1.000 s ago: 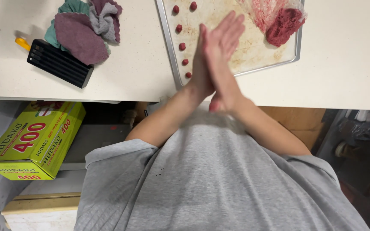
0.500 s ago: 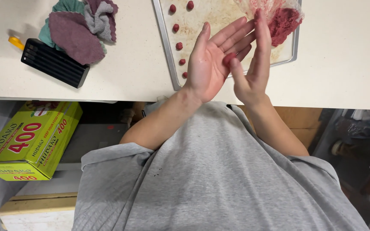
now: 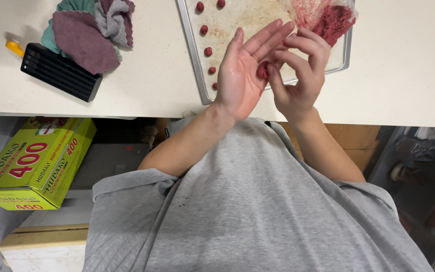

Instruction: The recorder rolls small pieces of ground meat into uniform balls on a metal tray.

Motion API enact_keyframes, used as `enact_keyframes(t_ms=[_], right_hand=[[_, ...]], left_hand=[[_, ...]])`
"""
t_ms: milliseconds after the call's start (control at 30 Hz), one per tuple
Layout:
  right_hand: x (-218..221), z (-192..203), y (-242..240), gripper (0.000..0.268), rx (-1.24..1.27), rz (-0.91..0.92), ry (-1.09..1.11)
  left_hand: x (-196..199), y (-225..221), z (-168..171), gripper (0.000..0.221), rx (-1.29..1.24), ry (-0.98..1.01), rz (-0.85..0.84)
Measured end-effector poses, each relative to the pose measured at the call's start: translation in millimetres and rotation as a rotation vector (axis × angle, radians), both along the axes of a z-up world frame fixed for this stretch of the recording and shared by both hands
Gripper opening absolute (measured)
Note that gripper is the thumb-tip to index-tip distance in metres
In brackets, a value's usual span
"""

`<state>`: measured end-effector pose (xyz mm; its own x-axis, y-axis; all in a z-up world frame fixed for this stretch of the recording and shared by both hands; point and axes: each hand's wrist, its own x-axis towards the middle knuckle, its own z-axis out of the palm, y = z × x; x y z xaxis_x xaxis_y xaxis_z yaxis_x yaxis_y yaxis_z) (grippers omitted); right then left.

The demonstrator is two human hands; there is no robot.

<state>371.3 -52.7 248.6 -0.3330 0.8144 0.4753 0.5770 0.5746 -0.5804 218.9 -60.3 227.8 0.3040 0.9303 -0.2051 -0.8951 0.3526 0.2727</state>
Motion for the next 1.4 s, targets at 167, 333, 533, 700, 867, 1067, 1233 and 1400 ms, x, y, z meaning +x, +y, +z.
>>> enact_keyframes(t_ms=[167, 333, 533, 700, 867, 1067, 1233, 1400], right_hand=[[11, -4, -7, 0.019, -0.068, -0.003, 0.056], [11, 12, -9, 0.02, -0.14, -0.006, 0.048], [14, 20, -6, 0.029, -0.002, 0.131, -0.269], [19, 11, -10, 0.011, -0.121, 0.059, -0.077], [6, 19, -9, 0.013, -0.103, 0.097, -0.133], [6, 27, -15, 0.019, -0.153, 0.113, -0.112], [2, 48, -12, 0.043, -0.145, 0.177, -0.249], [14, 35, -23, 0.035, -0.289, 0.112, -0.006]], left_hand=[[0, 1, -1, 0.069, -0.008, -0.076, 0.023], [-2, 0, 0, 0.07, -0.039, -0.141, 0.048], [0, 2, -1, 0.069, -0.027, -0.082, 0.056], [0, 2, -3, 0.067, -0.029, -0.095, 0.059], [2, 0, -3, 0.066, -0.002, -0.064, 0.069], [-1, 1, -2, 0.065, 0.005, -0.03, 0.098], [0, 4, -5, 0.064, 0.013, 0.019, 0.112], [-2, 4, -3, 0.065, -0.012, -0.005, 0.114]])
